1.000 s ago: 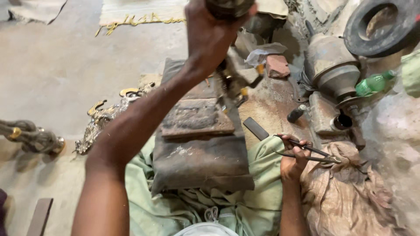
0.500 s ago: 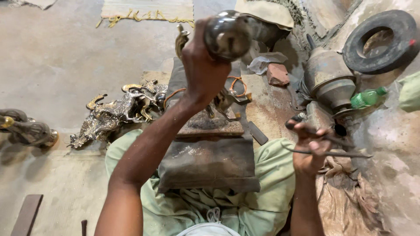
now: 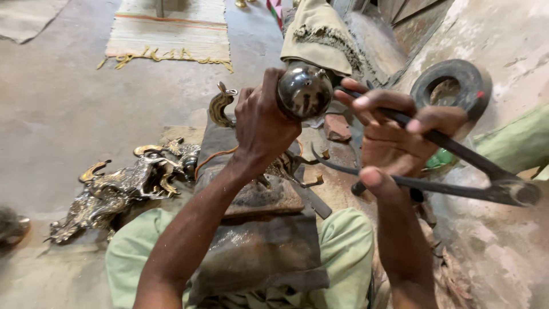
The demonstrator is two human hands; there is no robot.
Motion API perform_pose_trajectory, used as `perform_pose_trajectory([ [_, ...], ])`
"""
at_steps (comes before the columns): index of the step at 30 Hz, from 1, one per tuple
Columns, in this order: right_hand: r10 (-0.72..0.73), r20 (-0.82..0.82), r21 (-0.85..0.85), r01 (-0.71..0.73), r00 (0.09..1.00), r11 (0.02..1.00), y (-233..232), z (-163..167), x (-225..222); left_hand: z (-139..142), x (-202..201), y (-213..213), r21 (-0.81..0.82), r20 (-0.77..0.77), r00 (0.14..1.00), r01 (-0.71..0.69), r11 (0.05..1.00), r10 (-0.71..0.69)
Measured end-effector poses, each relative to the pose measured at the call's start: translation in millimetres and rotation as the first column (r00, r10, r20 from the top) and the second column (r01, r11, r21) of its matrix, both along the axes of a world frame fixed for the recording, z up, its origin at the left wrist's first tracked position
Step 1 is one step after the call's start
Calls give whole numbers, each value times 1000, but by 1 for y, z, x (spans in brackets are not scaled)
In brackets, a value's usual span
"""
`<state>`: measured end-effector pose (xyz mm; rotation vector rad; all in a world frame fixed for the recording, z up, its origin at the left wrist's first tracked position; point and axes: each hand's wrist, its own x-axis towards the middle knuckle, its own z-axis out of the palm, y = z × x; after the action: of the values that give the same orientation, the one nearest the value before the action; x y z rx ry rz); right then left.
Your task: The person sits on the floor holding a brass animal figurine fitted with a spherical bell, using pincers to grip and press the bell while fitting it onto the figurine. They work on one figurine at a time, repositioning the piece on a cushioned block and setting finished pieces aside.
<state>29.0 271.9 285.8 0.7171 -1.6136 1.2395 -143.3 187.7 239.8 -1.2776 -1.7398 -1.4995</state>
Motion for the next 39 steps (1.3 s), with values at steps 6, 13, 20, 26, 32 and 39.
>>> perform_pose_trajectory([
  [6,16,-24,23,-16,1000,1000,22,-1,-23,1,5,9,-8,14,998,-54,998,55],
  [13,-63,-91,72,69,994,995,47,-11,-22,-10,14,13,44,-11,996,-84,995,85],
  [20,-86,-57,128,93,995,987,39,-9,-22,-14,10,9,25,-12,998,-66,998,66],
  [26,-212,-15,114,212,977,971,30,-3,-17,-13,11,6,65,-35,996,-85,994,87],
  [32,-386,-145,125,404,911,906,17,8,-33,-2,7,8,26,-12,987,-159,987,159],
  [39,-437,-137,182,457,889,871,14,6,-27,-1,6,5,65,-52,988,-140,988,143],
])
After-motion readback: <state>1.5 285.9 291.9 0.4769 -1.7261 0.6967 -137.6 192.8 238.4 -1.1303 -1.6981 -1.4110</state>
